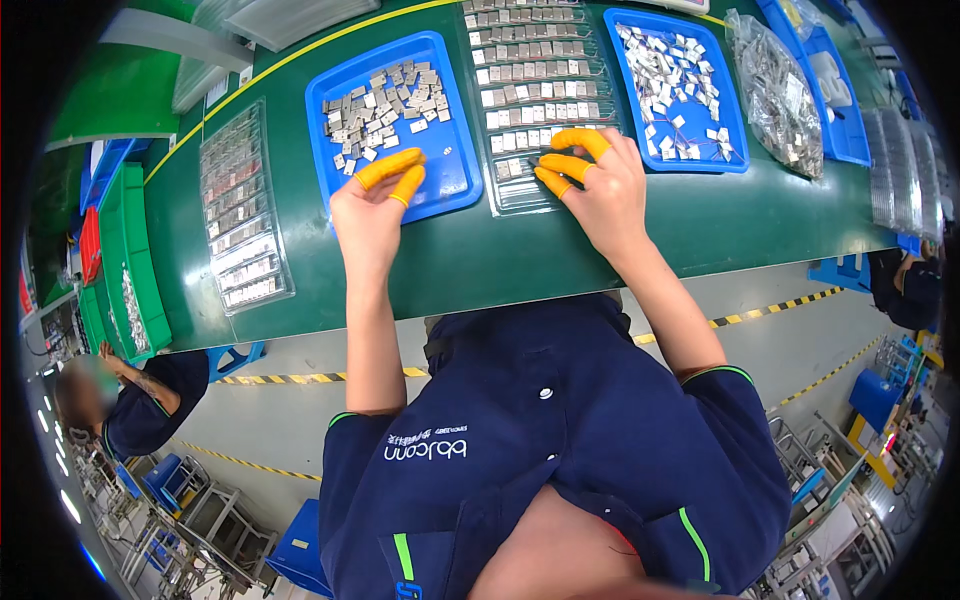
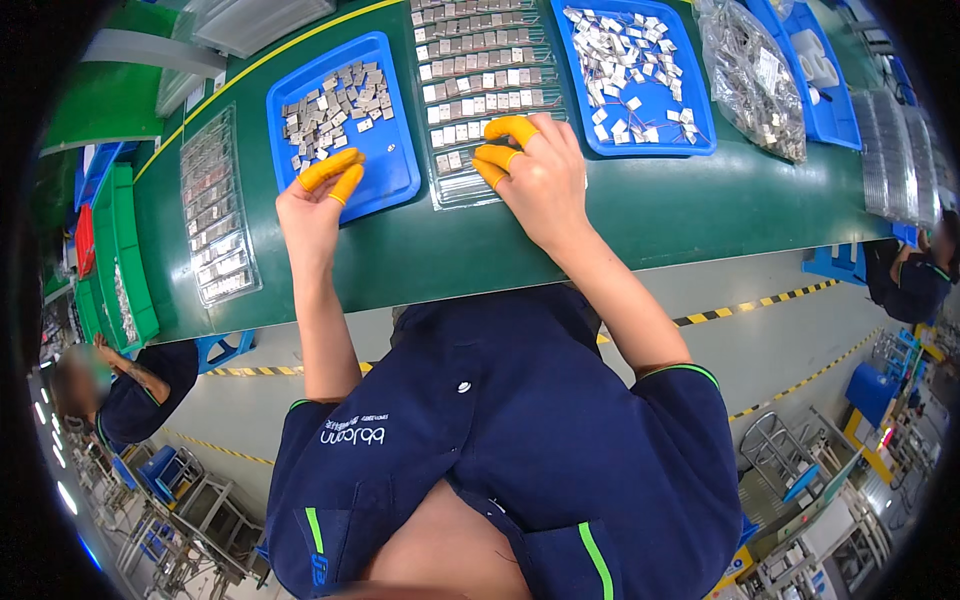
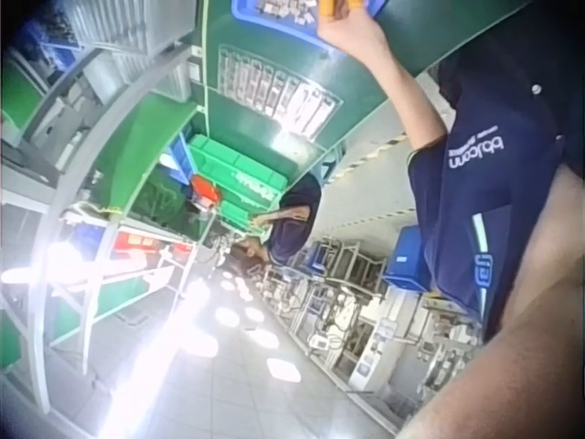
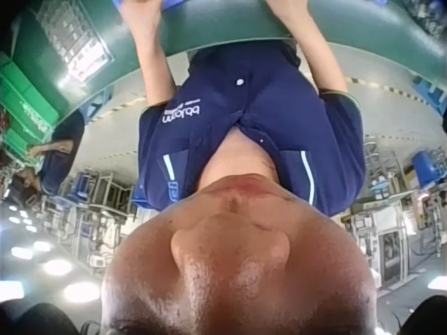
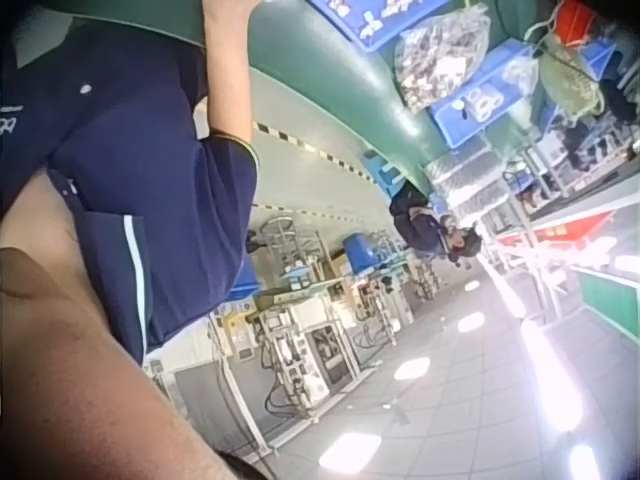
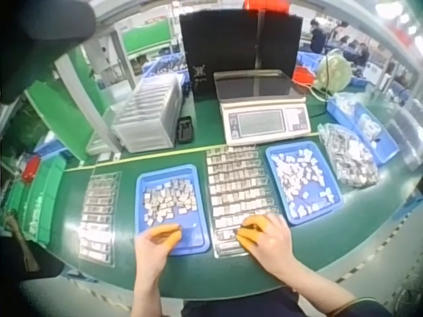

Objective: The person assembles small electronic components by hand, inserting them into a plastic tray.

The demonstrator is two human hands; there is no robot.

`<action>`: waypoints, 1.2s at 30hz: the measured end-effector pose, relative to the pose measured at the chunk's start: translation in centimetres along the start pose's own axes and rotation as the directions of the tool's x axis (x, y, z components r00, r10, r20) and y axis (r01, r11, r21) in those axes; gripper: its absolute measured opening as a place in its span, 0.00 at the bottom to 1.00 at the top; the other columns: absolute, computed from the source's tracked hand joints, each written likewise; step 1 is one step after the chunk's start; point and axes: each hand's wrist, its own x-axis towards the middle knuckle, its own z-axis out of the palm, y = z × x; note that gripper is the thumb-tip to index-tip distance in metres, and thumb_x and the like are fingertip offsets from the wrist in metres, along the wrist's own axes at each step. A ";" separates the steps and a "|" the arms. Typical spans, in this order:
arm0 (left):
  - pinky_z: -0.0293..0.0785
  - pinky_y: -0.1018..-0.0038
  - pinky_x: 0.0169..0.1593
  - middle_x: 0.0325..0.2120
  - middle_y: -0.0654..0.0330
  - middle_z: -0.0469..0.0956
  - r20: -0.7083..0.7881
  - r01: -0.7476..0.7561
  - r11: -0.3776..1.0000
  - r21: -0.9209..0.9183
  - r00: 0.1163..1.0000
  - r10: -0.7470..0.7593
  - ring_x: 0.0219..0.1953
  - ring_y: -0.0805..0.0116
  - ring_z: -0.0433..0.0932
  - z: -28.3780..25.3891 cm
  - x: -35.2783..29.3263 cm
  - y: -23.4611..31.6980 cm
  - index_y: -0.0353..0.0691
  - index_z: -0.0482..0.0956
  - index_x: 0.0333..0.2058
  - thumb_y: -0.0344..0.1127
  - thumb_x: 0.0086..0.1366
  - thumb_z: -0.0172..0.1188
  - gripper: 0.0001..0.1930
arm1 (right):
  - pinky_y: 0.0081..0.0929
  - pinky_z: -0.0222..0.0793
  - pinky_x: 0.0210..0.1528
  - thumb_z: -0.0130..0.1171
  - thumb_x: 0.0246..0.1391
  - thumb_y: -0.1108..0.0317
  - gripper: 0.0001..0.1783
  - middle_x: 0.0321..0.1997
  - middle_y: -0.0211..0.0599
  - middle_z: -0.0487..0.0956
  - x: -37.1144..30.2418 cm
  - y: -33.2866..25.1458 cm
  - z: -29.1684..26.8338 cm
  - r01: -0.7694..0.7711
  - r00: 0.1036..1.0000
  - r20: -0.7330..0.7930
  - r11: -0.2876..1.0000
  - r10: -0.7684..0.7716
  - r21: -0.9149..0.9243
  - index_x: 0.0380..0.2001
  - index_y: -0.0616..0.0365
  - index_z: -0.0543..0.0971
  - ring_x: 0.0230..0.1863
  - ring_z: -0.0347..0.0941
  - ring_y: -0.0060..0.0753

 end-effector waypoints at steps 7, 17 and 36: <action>0.71 0.74 0.37 0.29 0.55 0.78 -0.047 -0.167 0.809 0.563 0.971 0.232 0.33 0.68 0.76 -0.4 3.1 -0.8 0.38 0.80 0.35 0.32 0.46 0.66 0.14 | 0.33 0.61 0.41 0.65 0.35 0.65 0.08 0.34 0.27 0.76 0.4 0.3 -0.7 0.014 1.000 0.020 0.999 -0.013 -0.047 0.23 0.53 0.81 0.37 0.67 0.32; 0.70 0.64 0.39 0.26 0.50 0.76 -0.011 -0.107 0.490 0.865 0.973 0.232 0.32 0.56 0.74 0.6 5.2 -1.3 0.33 0.79 0.28 0.35 0.43 0.67 0.14 | 0.31 0.65 0.44 0.65 0.39 0.67 0.21 0.41 0.46 0.74 0.5 9.5 -5.9 -0.425 0.898 -0.063 0.819 0.436 -0.386 0.41 0.60 0.76 0.41 0.68 0.43; 0.71 0.84 0.24 0.31 0.52 0.79 0.200 0.172 0.939 -0.299 0.973 -0.114 0.27 0.70 0.80 0.9 1.7 0.7 0.33 0.77 0.40 0.27 0.57 0.56 0.11 | 0.24 0.71 0.32 0.62 0.39 0.68 0.13 0.26 0.42 0.79 1.5 10.4 -7.1 -0.532 0.823 0.027 0.787 0.567 -0.312 0.33 0.57 0.81 0.26 0.77 0.35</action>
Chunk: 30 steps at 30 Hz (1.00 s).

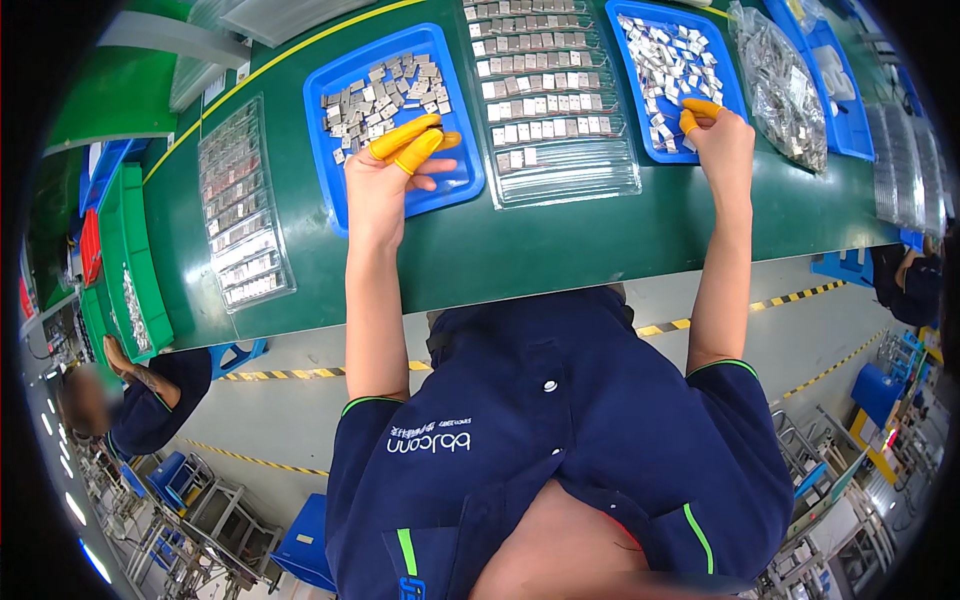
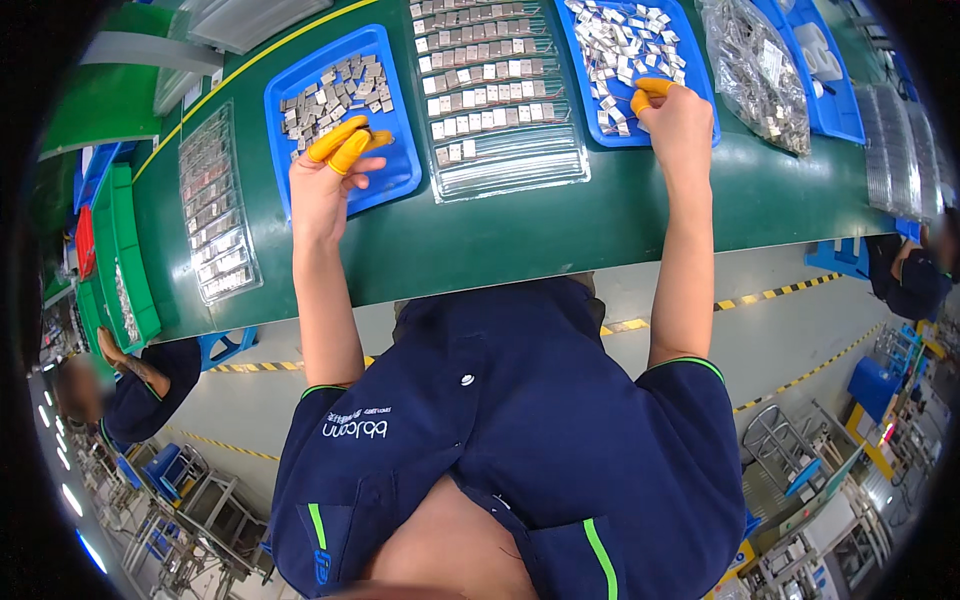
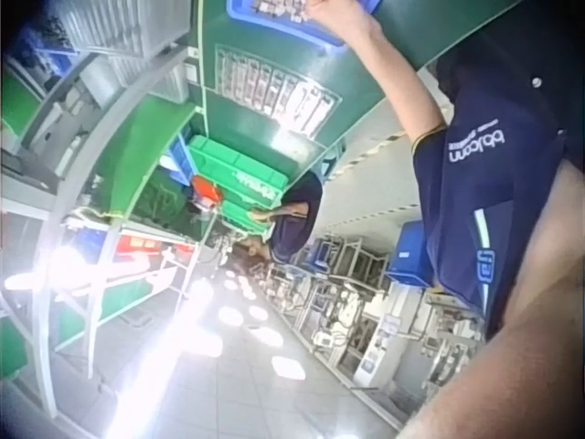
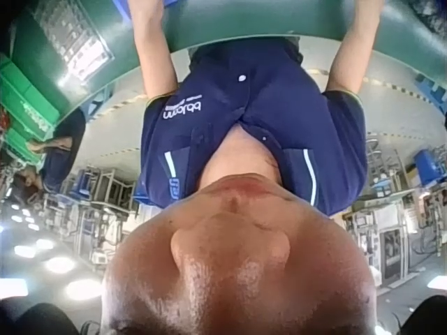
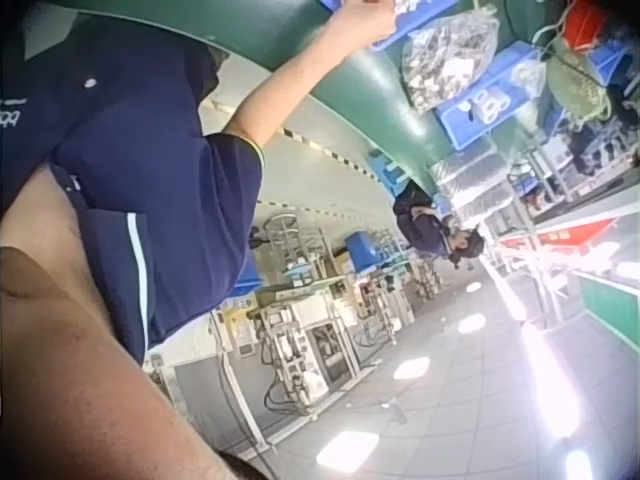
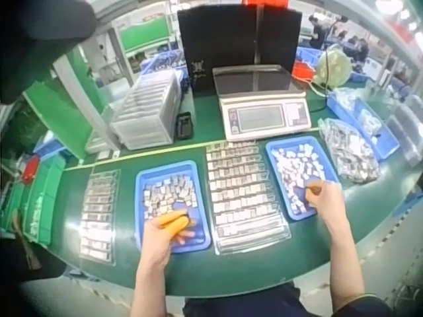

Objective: The person assembles small electronic components by hand, inserting them into a plastic tray.

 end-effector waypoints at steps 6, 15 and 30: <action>0.71 0.84 0.25 0.29 0.53 0.79 0.127 0.053 0.997 -0.049 0.991 -0.047 0.23 0.74 0.78 -0.4 -0.5 -0.8 0.33 0.76 0.40 0.29 0.57 0.57 0.12 | 0.20 0.71 0.32 0.62 0.43 0.69 0.11 0.27 0.40 0.80 -0.5 -0.6 0.1 -0.072 0.966 -0.221 0.957 0.137 0.281 0.32 0.58 0.81 0.27 0.77 0.26; 0.77 0.78 0.35 0.32 0.49 0.77 0.006 -0.064 0.995 -0.076 0.998 0.065 0.31 0.63 0.79 1.8 -0.6 -0.6 0.28 0.74 0.39 0.25 0.55 0.58 0.13 | 0.16 0.70 0.34 0.62 0.44 0.73 0.10 0.28 0.35 0.81 -0.4 -0.6 0.2 -0.071 0.959 -0.223 0.914 0.172 0.400 0.33 0.61 0.80 0.31 0.76 0.20; 0.72 0.78 0.46 0.36 0.55 0.77 0.058 -0.260 0.965 0.026 0.964 0.258 0.38 0.69 0.76 4.5 -2.1 -1.6 0.29 0.77 0.37 0.19 0.52 0.59 0.11 | 0.16 0.70 0.40 0.62 0.42 0.76 0.11 0.33 0.34 0.80 -6.4 -11.4 0.6 -0.090 0.981 0.155 0.432 -0.117 0.897 0.33 0.64 0.79 0.33 0.75 0.21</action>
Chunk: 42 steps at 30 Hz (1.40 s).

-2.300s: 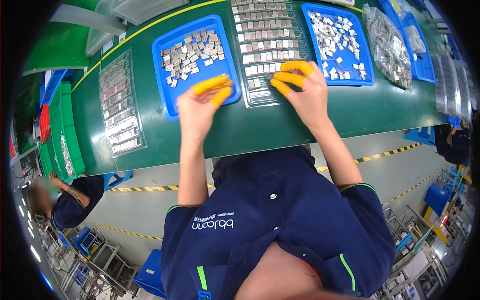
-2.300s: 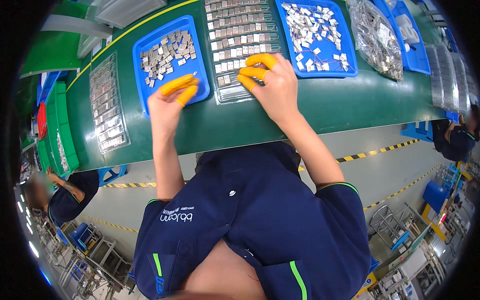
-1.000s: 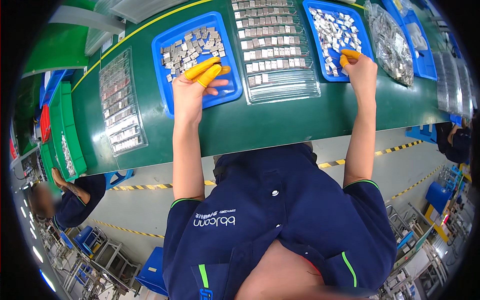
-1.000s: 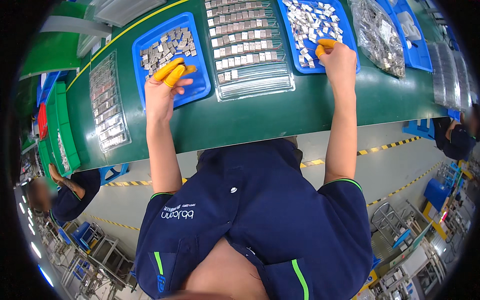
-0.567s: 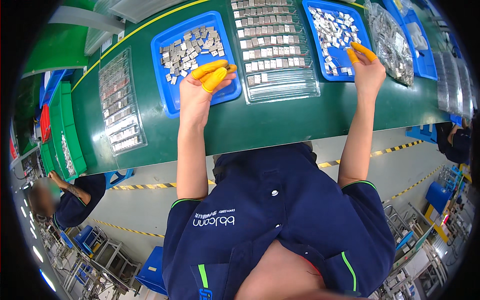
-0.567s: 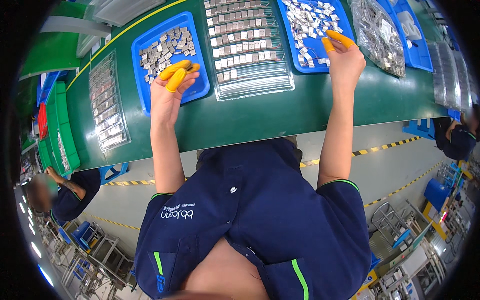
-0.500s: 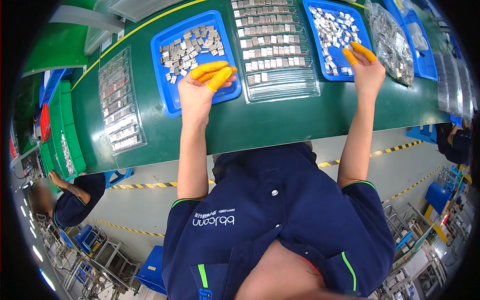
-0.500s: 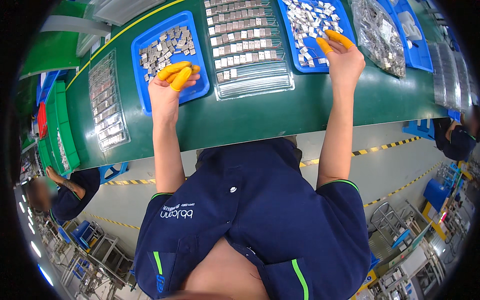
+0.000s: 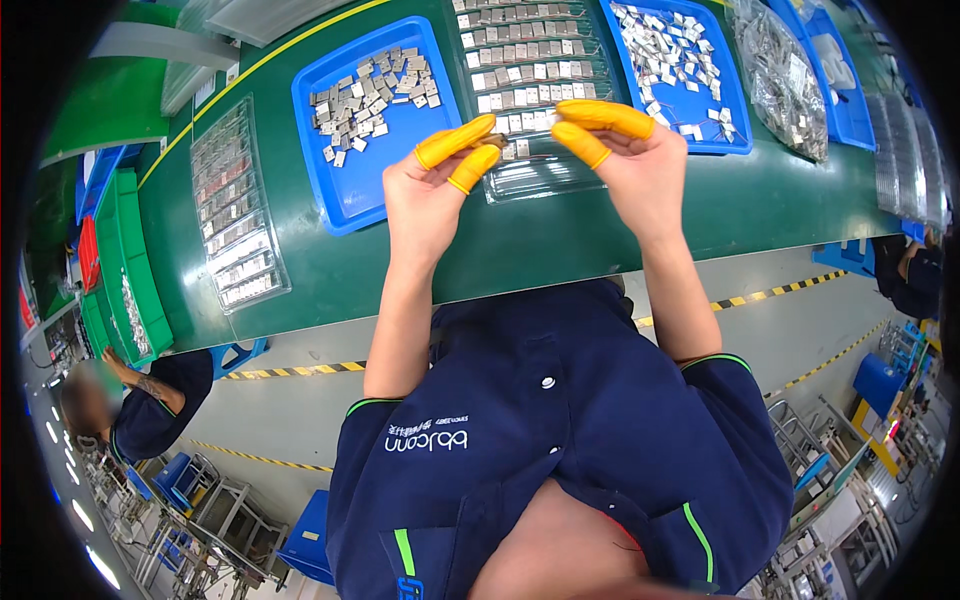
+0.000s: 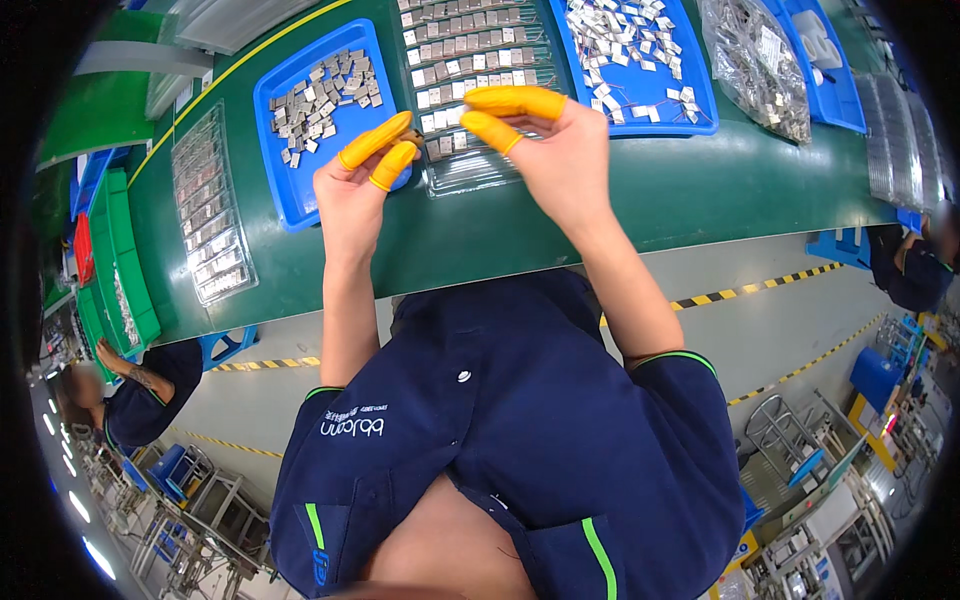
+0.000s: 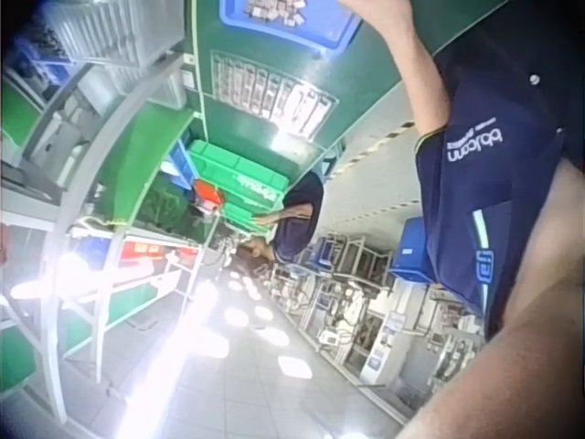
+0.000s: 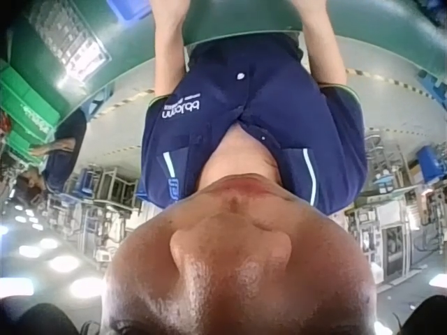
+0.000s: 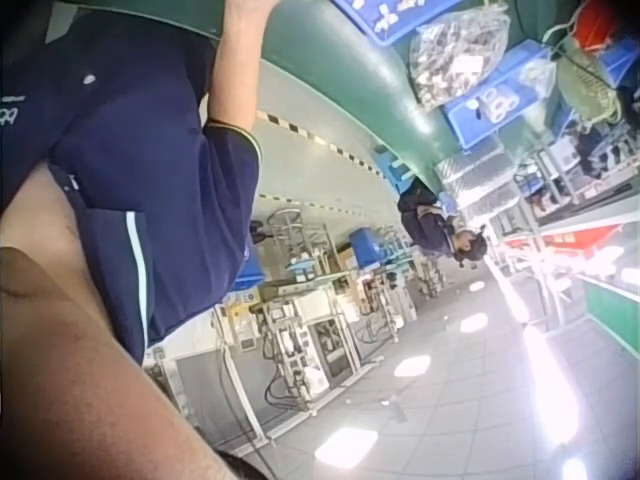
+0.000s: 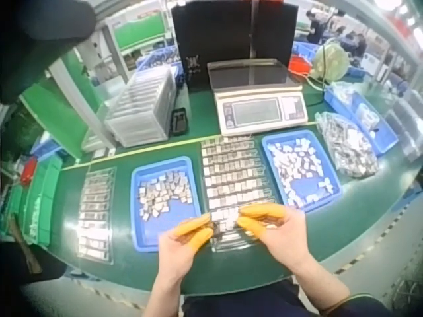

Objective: The person assembles small electronic components by hand, inserting them into a plastic tray.

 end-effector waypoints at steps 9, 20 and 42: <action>0.73 0.77 0.45 0.33 0.54 0.78 -0.007 0.061 0.996 0.064 0.998 -0.060 0.37 0.69 0.77 0.0 -0.7 0.2 0.29 0.78 0.36 0.20 0.50 0.61 0.12 | 0.17 0.71 0.40 0.63 0.41 0.77 0.11 0.32 0.35 0.80 -0.6 0.3 0.5 -0.110 0.984 0.128 0.988 0.123 -0.105 0.33 0.64 0.79 0.34 0.76 0.22; 0.73 0.76 0.45 0.33 0.55 0.78 -0.021 0.133 0.991 -0.002 0.991 -0.133 0.37 0.69 0.77 0.5 -0.9 -0.1 0.30 0.78 0.35 0.20 0.50 0.61 0.11 | 0.19 0.71 0.42 0.63 0.41 0.77 0.11 0.33 0.36 0.80 -1.4 0.0 0.9 -0.122 0.992 0.016 0.992 0.122 -0.017 0.32 0.66 0.79 0.35 0.76 0.23; 0.76 0.77 0.40 0.30 0.53 0.78 0.046 0.232 0.972 -0.033 0.972 -0.231 0.32 0.68 0.78 0.2 -1.7 0.2 0.27 0.77 0.36 0.20 0.51 0.60 0.11 | 0.19 0.69 0.45 0.62 0.39 0.81 0.14 0.38 0.36 0.77 -1.6 0.7 -0.3 -0.486 0.858 0.278 0.858 0.433 0.166 0.35 0.67 0.77 0.38 0.73 0.23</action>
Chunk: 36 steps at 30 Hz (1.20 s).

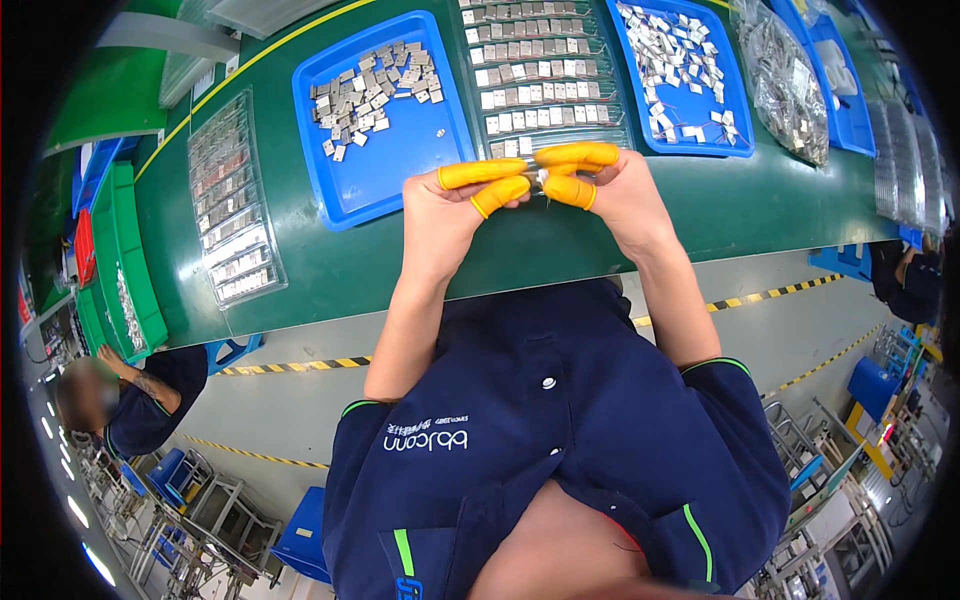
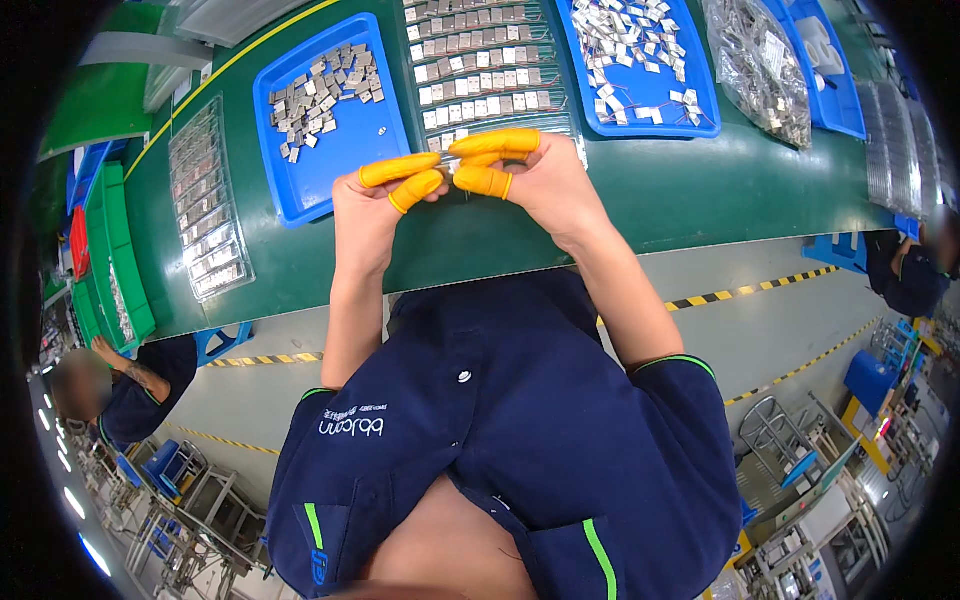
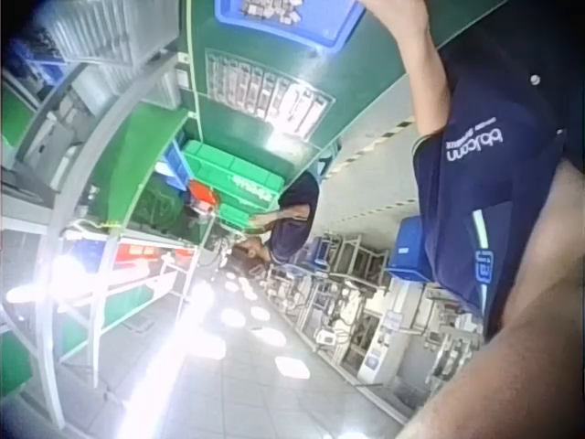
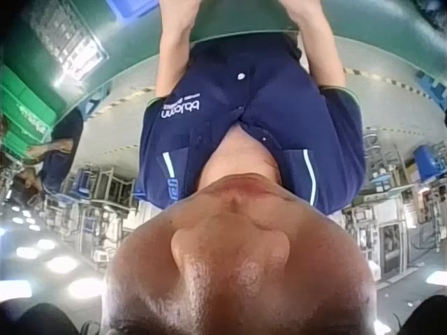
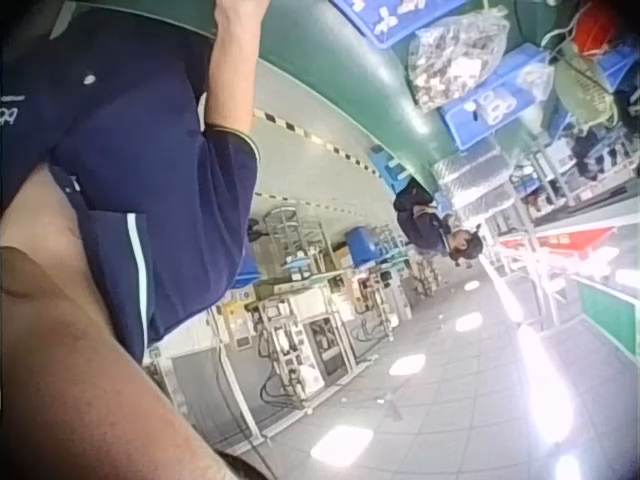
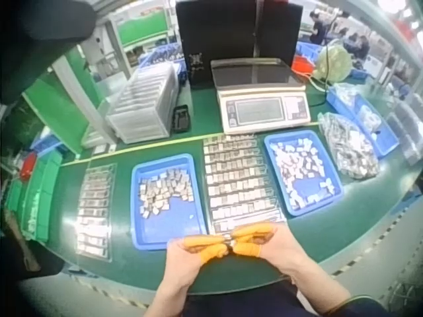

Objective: The person assembles small electronic components by hand, inserting them into a plastic tray.

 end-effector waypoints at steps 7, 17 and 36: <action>0.76 0.78 0.37 0.28 0.53 0.79 0.180 0.110 0.993 -0.031 0.978 -0.102 0.30 0.69 0.79 -0.1 -0.5 -0.4 0.26 0.76 0.36 0.19 0.51 0.60 0.11 | 0.15 0.68 0.38 0.62 0.41 0.79 0.11 0.30 0.29 0.75 -0.5 0.5 -0.7 -0.049 0.985 0.166 0.998 0.044 0.031 0.32 0.65 0.79 0.33 0.72 0.20; 0.71 0.78 0.44 0.36 0.58 0.78 -0.218 -0.228 0.904 0.362 0.922 0.320 0.38 0.73 0.76 -1.6 0.5 -1.1 0.34 0.77 0.39 0.24 0.54 0.59 0.12 | 0.20 0.62 0.27 0.66 0.35 0.72 0.09 0.26 0.29 0.73 1.6 1.4 0.4 0.367 0.711 -0.034 0.412 -0.702 -0.834 0.26 0.58 0.81 0.25 0.67 0.27; 0.69 0.65 0.41 0.29 0.50 0.74 -0.125 0.053 0.165 0.985 0.878 0.463 0.36 0.55 0.72 -5.8 7.2 1.2 0.34 0.79 0.31 0.30 0.46 0.64 0.12 | 0.34 0.65 0.41 0.63 0.39 0.73 0.16 0.39 0.43 0.75 2.7 -0.6 -10.4 -0.004 0.500 -0.150 0.171 -0.853 -0.985 0.36 0.58 0.78 0.39 0.70 0.41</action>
